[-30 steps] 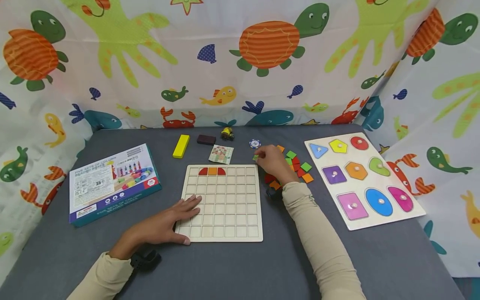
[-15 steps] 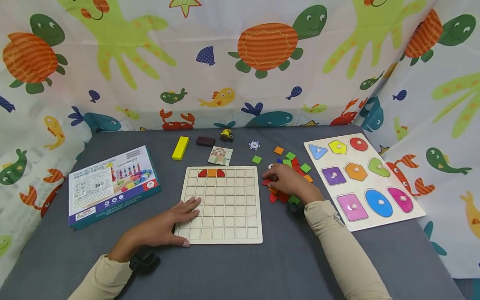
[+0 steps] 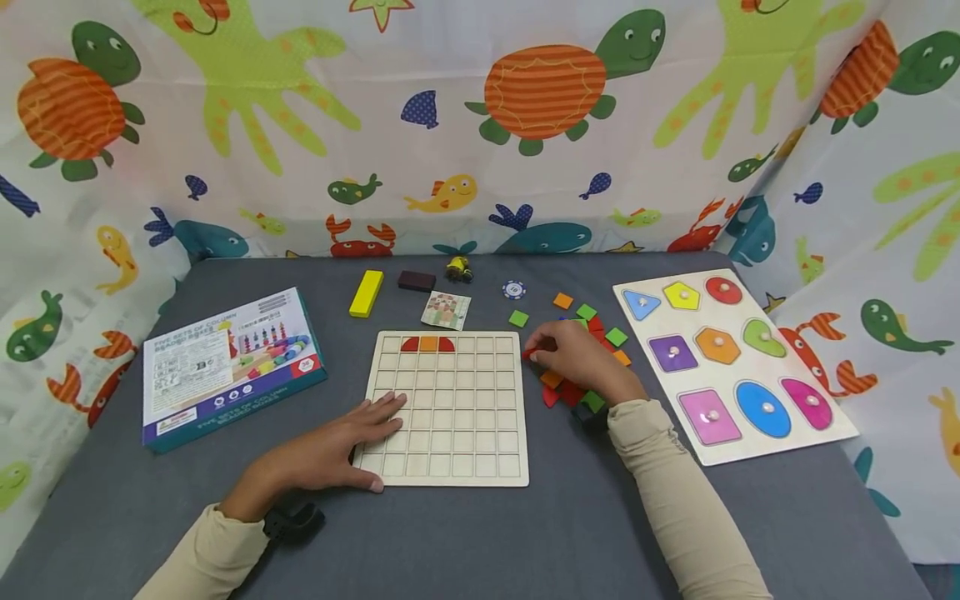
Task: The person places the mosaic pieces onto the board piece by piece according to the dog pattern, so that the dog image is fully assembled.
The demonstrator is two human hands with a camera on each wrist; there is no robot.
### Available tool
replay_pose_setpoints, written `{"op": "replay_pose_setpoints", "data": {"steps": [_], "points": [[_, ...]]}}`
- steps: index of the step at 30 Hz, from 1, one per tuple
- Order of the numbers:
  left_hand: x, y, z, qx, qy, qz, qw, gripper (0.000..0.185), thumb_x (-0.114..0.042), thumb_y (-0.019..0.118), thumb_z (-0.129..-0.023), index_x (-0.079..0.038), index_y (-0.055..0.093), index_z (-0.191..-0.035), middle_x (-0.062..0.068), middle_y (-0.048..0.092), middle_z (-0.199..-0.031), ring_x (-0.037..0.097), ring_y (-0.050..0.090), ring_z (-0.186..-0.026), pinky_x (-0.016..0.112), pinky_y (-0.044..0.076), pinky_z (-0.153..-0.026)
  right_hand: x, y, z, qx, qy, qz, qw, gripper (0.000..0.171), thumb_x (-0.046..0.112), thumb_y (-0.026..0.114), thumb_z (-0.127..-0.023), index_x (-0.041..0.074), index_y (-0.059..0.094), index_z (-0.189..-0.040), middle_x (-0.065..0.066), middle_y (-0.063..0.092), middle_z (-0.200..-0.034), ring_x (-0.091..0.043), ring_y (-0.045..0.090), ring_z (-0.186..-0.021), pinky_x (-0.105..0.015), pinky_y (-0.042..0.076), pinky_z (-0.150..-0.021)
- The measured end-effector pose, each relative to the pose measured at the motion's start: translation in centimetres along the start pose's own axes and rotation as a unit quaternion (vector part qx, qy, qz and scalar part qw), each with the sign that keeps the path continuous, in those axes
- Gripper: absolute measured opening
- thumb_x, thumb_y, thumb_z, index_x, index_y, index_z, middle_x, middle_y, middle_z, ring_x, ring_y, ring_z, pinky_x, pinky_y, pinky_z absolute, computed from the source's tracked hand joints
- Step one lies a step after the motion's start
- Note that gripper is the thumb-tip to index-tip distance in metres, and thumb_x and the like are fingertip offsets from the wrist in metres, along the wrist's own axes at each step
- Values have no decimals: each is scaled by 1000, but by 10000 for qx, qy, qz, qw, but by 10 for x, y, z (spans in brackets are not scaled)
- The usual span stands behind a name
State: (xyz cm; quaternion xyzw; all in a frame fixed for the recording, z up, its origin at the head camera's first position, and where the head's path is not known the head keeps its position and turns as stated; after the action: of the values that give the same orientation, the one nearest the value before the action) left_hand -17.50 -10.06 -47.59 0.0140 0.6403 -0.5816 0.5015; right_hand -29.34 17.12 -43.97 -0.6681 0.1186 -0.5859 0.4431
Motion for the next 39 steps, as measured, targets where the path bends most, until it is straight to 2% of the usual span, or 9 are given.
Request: {"op": "replay_pose_setpoints", "data": {"steps": [3,8,14,21,28,34,39], "points": [[-3,-2,0,24,-21,-307,9995,85,-44,76,-82,-6,39,-148,3,15,-161,23,6,-147,49,20,-114,13,1,-6,-109,-232,3,9997,12,6,65,-93,8,74,-102,-2,69,-97,-19,61,-88,-37,52,-79],[-7,-3,-1,67,-55,-527,9986,84,-43,76,-81,-5,40,-148,3,17,-161,22,8,-147,47,23,-113,36,11,-22,-74,-515,-88,9986,16,3,63,-94,6,75,-103,-3,68,-97,-19,59,-85,-35,52,-75],[-8,-4,-3,71,-45,-475,9988,85,-42,77,-81,-5,40,-148,4,17,-161,22,7,-147,47,24,-113,60,28,-45,34,-738,-185,9971,17,4,62,-94,6,75,-106,0,65,-92,-17,57,-81,-33,49,-73],[-6,-5,-2,44,-103,-301,9995,83,-43,76,-82,-7,40,-148,2,17,-161,22,7,-147,48,23,-113,93,49,-68,157,-1002,-260,9945,19,3,60,-95,3,74,-108,-4,67,-100,-17,60,-88,-31,51,-77],[-3,-1,1,31,-149,-214,9997,84,-47,75,-81,-7,42,-147,1,18,-161,22,9,-147,49,25,-112,114,78,-88,296,-997,-194,9944,20,4,60,-95,7,74,-110,-3,68,-105,-17,61,-96,-30,50,-83],[-1,2,2,40,-87,-150,9998,84,-48,74,-82,-7,42,-147,2,16,-161,23,7,-147,49,25,-112,129,107,-104,407,-846,-399,9948,20,3,60,-95,6,73,-109,-4,67,-105,-16,60,-94,-26,50,-80],[-3,0,1,3,21,-144,9999,84,-46,74,-82,-6,41,-148,2,15,-161,22,7,-147,49,25,-112,137,121,-111,418,-870,-47,9953,19,2,60,-95,6,72,-109,-3,66,-105,-14,61,-94,-24,49,-81]]}}
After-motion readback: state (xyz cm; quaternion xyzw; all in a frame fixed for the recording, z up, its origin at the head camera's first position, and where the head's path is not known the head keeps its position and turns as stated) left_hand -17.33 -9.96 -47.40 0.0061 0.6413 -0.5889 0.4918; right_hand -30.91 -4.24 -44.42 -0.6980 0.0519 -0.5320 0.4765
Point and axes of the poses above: each hand's wrist, its own z-axis away from the middle knuckle, its own y-axis out of the palm, x = y × z, the point moved 10 cm from there along -z, towards the middle knuckle
